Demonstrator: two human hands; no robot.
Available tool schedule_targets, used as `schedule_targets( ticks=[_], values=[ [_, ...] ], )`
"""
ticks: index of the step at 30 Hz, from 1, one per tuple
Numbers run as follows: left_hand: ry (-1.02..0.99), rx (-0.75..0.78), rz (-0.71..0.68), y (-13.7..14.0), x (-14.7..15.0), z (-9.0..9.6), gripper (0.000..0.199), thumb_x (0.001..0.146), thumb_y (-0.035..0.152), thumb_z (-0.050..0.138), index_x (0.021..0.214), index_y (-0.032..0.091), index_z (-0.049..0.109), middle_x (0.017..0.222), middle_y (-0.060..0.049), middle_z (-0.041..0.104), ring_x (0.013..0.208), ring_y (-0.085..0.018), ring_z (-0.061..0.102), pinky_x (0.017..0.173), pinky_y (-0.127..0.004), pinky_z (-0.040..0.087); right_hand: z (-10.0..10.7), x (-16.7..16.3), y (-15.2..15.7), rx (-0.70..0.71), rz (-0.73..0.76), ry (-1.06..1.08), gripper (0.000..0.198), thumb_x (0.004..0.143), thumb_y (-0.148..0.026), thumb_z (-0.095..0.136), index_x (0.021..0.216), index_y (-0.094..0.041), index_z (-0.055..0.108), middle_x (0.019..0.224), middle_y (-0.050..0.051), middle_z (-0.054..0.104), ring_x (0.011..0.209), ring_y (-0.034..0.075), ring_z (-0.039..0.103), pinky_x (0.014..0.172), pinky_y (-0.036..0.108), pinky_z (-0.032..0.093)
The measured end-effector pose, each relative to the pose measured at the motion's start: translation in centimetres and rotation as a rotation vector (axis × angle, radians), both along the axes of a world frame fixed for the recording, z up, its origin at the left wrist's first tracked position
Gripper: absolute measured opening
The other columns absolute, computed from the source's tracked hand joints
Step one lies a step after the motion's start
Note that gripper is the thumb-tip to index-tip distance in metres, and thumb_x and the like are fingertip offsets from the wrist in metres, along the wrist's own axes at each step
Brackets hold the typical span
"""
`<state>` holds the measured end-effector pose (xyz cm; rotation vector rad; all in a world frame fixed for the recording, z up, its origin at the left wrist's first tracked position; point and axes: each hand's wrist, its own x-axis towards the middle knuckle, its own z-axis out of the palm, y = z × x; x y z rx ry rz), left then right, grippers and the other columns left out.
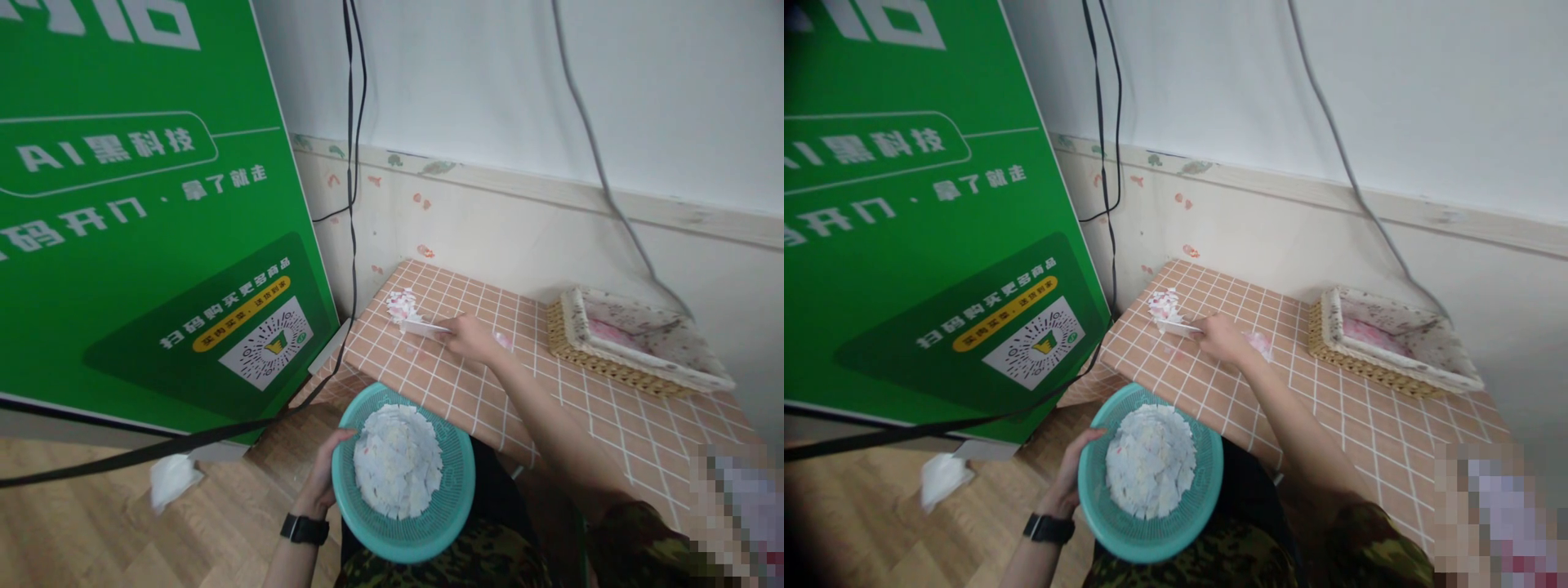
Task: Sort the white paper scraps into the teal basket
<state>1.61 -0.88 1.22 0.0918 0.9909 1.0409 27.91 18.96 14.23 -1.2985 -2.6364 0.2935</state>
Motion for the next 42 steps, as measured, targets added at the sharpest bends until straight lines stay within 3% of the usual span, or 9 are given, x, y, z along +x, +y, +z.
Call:
schedule_targets(
  ticks=[11,20,27,30,35,40,42],
  values=[
    [0.054,0.001,0.064,0.0,0.0,-0.5,0.012,0.068,0.023,0.068,0.068,0.011,0.07,0.061,-0.005,0.072,0.056,-0.018,0.063,0.06,-0.03,0.049,0.8,-0.4,0.7,0.035,-0.015,-0.093,0.027,0.083,-0.019,0.048,0.1,-0.018,0.069,0.079,0.008,0.071,0.069,0.017,0.061,0.061,0.025,0.034],
    [0.018,-0.015,0.032,0.0,0.0,-0.3,0.017,0.071,0.025,0.065,0.072,0.01,0.072,0.066,-0.008,0.074,0.06,-0.02,0.065,0.065,-0.032,0.05,0.4,-2.0,-0.1,-0.056,0.102,0.049,0.031,0.086,-0.02,0.047,0.11,-0.019,0.067,0.092,0.008,0.071,0.075,0.016,0.061,0.068,0.025,0.038],
    [-0.002,-0.019,0.02,-0.1,-0.1,-0.8,0.016,0.072,0.025,0.064,0.071,0.01,0.071,0.063,-0.007,0.073,0.057,-0.019,0.064,0.063,-0.031,0.049,0.2,0.2,-0.1,-0.142,0.076,0.038,0.026,0.08,-0.017,0.052,0.094,-0.018,0.074,0.076,0.006,0.071,0.066,0.016,0.061,0.063,0.025,0.039],
    [-0.008,-0.029,0.006,0.0,0.0,-1.0,0.018,0.072,0.026,0.065,0.073,0.01,0.071,0.064,-0.007,0.073,0.059,-0.02,0.065,0.064,-0.032,0.049,0.0,0.4,-0.4,-0.102,0.054,0.08,0.03,0.081,-0.018,0.051,0.103,-0.02,0.072,0.08,0.005,0.072,0.07,0.017,0.063,0.065,0.025,0.041],
    [-0.007,-0.026,-0.006,-0.2,0.8,-1.6,0.018,0.071,0.025,0.065,0.076,0.01,0.071,0.069,-0.008,0.075,0.062,-0.021,0.066,0.068,-0.033,0.049,-0.5,0.3,-2.1,-0.025,0.115,0.067,0.033,0.088,-0.019,0.046,0.111,-0.028,0.068,0.099,0.004,0.072,0.081,0.016,0.065,0.071,0.024,0.043],
    [-0.031,-0.08,-0.066,-0.9,2.4,-3.6,0.021,0.07,0.026,0.063,0.078,0.008,0.07,0.07,-0.01,0.074,0.062,-0.023,0.065,0.068,-0.035,0.049,-1.1,-0.9,-5.8,0.11,-0.062,-0.057,0.041,0.087,-0.018,0.043,0.127,-0.019,0.056,0.091,0.009,0.072,0.072,0.018,0.065,0.064,0.026,0.044],
    [-0.053,-0.079,-0.08,-1.2,3.2,-4.4,0.022,0.068,0.024,0.061,0.081,0.008,0.07,0.071,-0.011,0.074,0.065,-0.024,0.066,0.069,-0.036,0.049,-1.4,-2.8,-7.8,0.13,0.032,-0.051,0.045,0.088,-0.018,0.042,0.132,-0.017,0.049,0.105,0.011,0.069,0.078,0.018,0.065,0.067,0.027,0.045]
  ],
)
